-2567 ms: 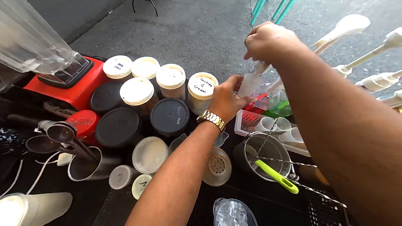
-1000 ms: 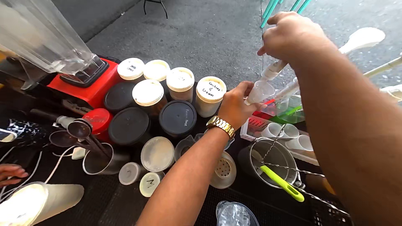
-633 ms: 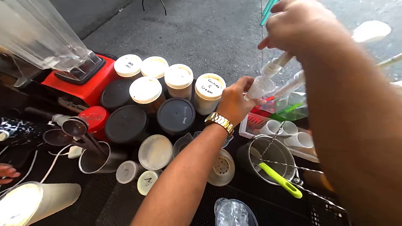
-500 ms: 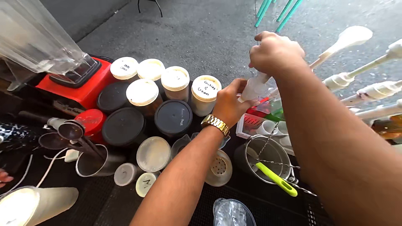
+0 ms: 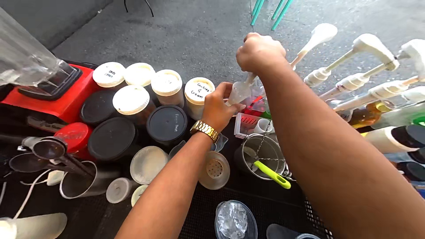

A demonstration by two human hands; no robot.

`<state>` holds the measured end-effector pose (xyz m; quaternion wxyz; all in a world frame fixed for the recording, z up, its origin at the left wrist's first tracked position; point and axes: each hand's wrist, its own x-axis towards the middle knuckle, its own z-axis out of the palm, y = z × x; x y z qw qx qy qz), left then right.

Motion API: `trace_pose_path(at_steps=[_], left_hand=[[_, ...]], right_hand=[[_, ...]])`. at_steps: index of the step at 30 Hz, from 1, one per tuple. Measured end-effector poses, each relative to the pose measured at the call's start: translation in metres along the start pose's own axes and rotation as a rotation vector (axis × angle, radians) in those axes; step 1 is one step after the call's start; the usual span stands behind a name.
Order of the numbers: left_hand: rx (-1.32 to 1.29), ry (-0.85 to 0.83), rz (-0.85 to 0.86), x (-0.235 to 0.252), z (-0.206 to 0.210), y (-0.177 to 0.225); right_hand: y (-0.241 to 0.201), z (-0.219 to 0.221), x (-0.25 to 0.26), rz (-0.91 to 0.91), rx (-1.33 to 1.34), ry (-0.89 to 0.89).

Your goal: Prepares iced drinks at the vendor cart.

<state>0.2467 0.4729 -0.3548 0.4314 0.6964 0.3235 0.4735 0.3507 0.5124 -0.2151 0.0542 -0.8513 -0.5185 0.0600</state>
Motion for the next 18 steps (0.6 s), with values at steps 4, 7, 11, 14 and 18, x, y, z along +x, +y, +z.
trace_pose_path(at_steps=[4, 7, 11, 14, 18], left_hand=[[0.003, -0.027, 0.016, 0.004, 0.01, 0.008], [0.004, -0.021, 0.006, 0.008, 0.011, 0.012], [0.007, -0.018, 0.005, 0.013, 0.009, 0.009], [-0.005, -0.007, 0.007, 0.009, 0.01, 0.01], [-0.018, 0.032, 0.046, 0.007, 0.011, 0.009]], right_hand=[[-0.002, -0.027, 0.015, -0.068, 0.128, 0.035], [-0.002, -0.022, 0.015, -0.071, 0.117, 0.037], [0.001, 0.001, 0.001, -0.031, -0.011, 0.004], [-0.001, -0.006, 0.003, -0.041, 0.011, -0.032], [0.002, -0.009, 0.003, -0.072, 0.075, 0.029]])
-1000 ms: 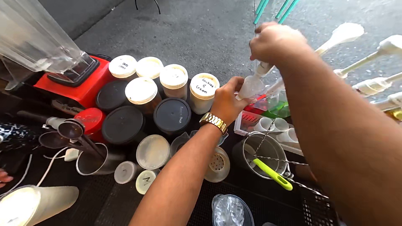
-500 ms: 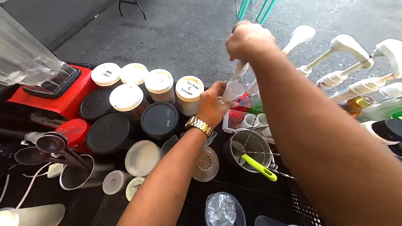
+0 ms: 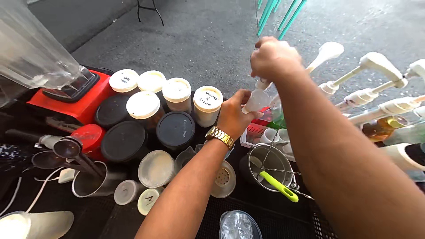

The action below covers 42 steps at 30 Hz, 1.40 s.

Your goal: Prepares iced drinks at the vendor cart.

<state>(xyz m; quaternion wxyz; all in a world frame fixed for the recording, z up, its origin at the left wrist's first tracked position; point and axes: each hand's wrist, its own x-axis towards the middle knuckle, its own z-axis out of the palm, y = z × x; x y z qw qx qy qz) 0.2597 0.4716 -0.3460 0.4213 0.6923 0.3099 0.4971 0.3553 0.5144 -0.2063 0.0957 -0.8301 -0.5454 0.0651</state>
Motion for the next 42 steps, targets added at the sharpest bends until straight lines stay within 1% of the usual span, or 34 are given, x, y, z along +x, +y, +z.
trace_pose_path(at_steps=[3, 5, 7, 12, 14, 17, 19, 21, 24, 26, 28, 29, 31, 33, 34, 36, 38, 40, 42], left_hand=[[0.003, 0.037, 0.018, 0.002, 0.0, -0.004], [0.011, 0.039, 0.023, -0.002, 0.001, -0.006], [0.013, 0.03, 0.017, -0.004, -0.001, -0.007], [0.006, -0.02, 0.038, -0.011, -0.006, -0.006], [0.006, -0.061, 0.025, -0.011, -0.008, -0.005], [-0.006, -0.102, -0.006, -0.006, -0.012, -0.003], [-0.01, -0.085, -0.04, -0.005, -0.015, 0.0], [-0.018, -0.04, -0.053, -0.004, -0.02, 0.004], [-0.046, 0.028, -0.078, -0.004, -0.032, 0.019], [-0.066, 0.069, -0.106, -0.009, -0.047, 0.036], [-0.037, 0.102, -0.113, -0.018, -0.069, 0.058], [-0.021, 0.114, -0.113, -0.022, -0.081, 0.067], [0.002, 0.145, -0.118, -0.03, -0.1, 0.081], [-0.004, 0.185, -0.111, -0.033, -0.118, 0.095], [-0.021, 0.203, -0.105, -0.035, -0.127, 0.104], [-0.045, 0.242, -0.082, -0.04, -0.144, 0.127], [-0.085, 0.28, -0.042, -0.049, -0.159, 0.159], [-0.128, 0.305, 0.014, -0.063, -0.171, 0.193], [-0.14, 0.315, 0.069, -0.081, -0.184, 0.226]], right_hand=[[-0.002, 0.008, -0.003, 0.028, -0.086, -0.045], [-0.001, 0.003, -0.001, -0.006, -0.06, -0.06], [-0.002, -0.003, 0.0, -0.017, -0.034, -0.028], [0.0, 0.013, -0.014, 0.061, -0.117, -0.037], [0.003, 0.012, -0.011, 0.039, -0.066, -0.042], [0.008, -0.005, 0.006, 0.02, 0.094, 0.008], [0.009, -0.019, 0.016, 0.015, 0.191, -0.002], [0.001, -0.035, 0.018, 0.008, 0.227, -0.002], [-0.007, -0.057, 0.002, -0.073, 0.256, 0.079], [0.001, -0.062, -0.022, -0.154, 0.338, 0.059], [0.018, -0.05, -0.042, -0.266, 0.389, 0.031], [0.025, -0.04, -0.043, -0.326, 0.344, 0.053], [0.029, -0.017, -0.042, -0.365, 0.217, 0.176], [0.023, -0.013, -0.039, -0.363, 0.166, 0.29], [0.019, -0.02, -0.038, -0.379, 0.165, 0.33], [0.01, -0.048, -0.047, -0.437, 0.176, 0.404], [0.0, -0.097, -0.068, -0.482, 0.18, 0.467], [-0.002, -0.155, -0.101, -0.528, 0.199, 0.541], [0.007, -0.208, -0.139, -0.565, 0.298, 0.673]])
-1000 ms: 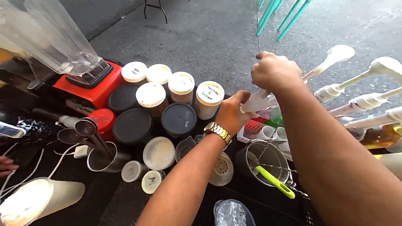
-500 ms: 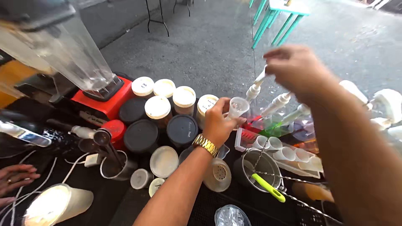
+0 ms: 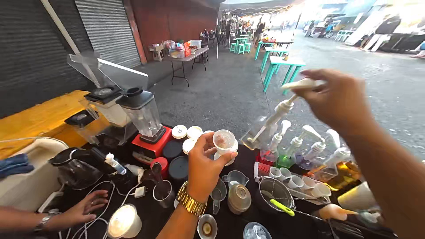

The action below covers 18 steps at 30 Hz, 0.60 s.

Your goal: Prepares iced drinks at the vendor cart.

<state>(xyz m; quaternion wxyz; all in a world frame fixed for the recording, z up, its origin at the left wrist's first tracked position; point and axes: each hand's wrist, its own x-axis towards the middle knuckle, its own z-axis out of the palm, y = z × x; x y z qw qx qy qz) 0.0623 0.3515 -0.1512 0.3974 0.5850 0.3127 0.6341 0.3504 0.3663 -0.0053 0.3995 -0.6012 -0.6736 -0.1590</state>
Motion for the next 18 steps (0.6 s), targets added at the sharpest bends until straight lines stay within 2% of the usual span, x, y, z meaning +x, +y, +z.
trace_pose_path(at_steps=[3, 6, 8, 11, 18], left_hand=[[-0.028, -0.033, 0.061, -0.025, -0.018, 0.048], [-0.047, -0.057, 0.088, -0.055, -0.029, 0.086], [-0.056, -0.082, 0.078, -0.078, -0.035, 0.106], [-0.014, -0.115, 0.085, -0.11, -0.043, 0.13], [0.004, -0.11, 0.107, -0.182, -0.045, 0.165]], right_hand=[[-0.016, -0.075, -0.006, 0.075, 0.36, 0.367], [-0.065, -0.11, -0.027, 0.102, 0.809, 0.614], [-0.094, -0.124, -0.052, 0.129, 0.911, 0.645], [-0.115, -0.145, -0.087, 0.112, 0.917, 0.615], [-0.13, -0.208, -0.169, -0.079, 1.007, 0.596]])
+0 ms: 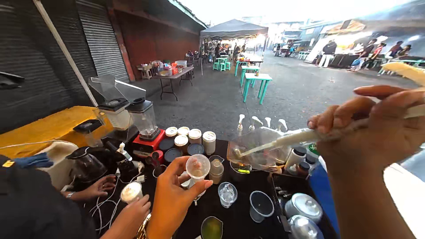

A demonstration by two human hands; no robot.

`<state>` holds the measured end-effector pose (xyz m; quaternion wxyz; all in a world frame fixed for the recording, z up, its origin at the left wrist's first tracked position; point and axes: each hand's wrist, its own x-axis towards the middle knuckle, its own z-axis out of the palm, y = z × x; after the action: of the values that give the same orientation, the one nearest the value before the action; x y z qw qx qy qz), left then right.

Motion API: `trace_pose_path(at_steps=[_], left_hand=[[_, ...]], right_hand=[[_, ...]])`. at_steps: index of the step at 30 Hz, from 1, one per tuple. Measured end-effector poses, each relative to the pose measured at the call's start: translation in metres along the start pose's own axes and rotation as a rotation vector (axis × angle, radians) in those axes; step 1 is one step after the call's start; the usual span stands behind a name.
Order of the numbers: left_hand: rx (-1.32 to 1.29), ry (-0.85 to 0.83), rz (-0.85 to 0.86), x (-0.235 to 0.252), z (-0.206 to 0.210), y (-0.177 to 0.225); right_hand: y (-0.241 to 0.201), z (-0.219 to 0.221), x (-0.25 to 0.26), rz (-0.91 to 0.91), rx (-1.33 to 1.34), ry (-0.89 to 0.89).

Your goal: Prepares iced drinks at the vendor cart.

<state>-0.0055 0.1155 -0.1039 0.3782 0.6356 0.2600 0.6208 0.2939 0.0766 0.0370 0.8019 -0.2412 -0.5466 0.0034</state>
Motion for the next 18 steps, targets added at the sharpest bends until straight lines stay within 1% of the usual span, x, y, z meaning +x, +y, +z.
trace_pose_path(at_steps=[3, 6, 9, 12, 15, 18], left_hand=[[-0.028, 0.013, -0.007, -0.024, 0.014, 0.016], [-0.044, 0.016, -0.02, -0.046, 0.037, 0.032], [-0.017, -0.006, -0.037, -0.065, 0.062, 0.05], [0.007, -0.024, -0.033, -0.075, 0.077, 0.068], [0.031, -0.045, -0.048, -0.096, 0.079, 0.076], [0.044, -0.041, -0.062, -0.118, 0.075, 0.072]], right_hand=[[-0.021, -0.031, -0.004, 0.041, 0.101, 0.016], [-0.039, -0.057, -0.009, 0.002, 0.061, -0.026], [-0.065, -0.068, -0.01, -0.064, 0.042, -0.082], [-0.092, -0.072, -0.016, -0.013, 0.026, -0.092], [-0.102, -0.086, -0.059, 0.066, 0.028, -0.186], [-0.084, -0.093, -0.127, 0.178, 0.014, -0.266]])
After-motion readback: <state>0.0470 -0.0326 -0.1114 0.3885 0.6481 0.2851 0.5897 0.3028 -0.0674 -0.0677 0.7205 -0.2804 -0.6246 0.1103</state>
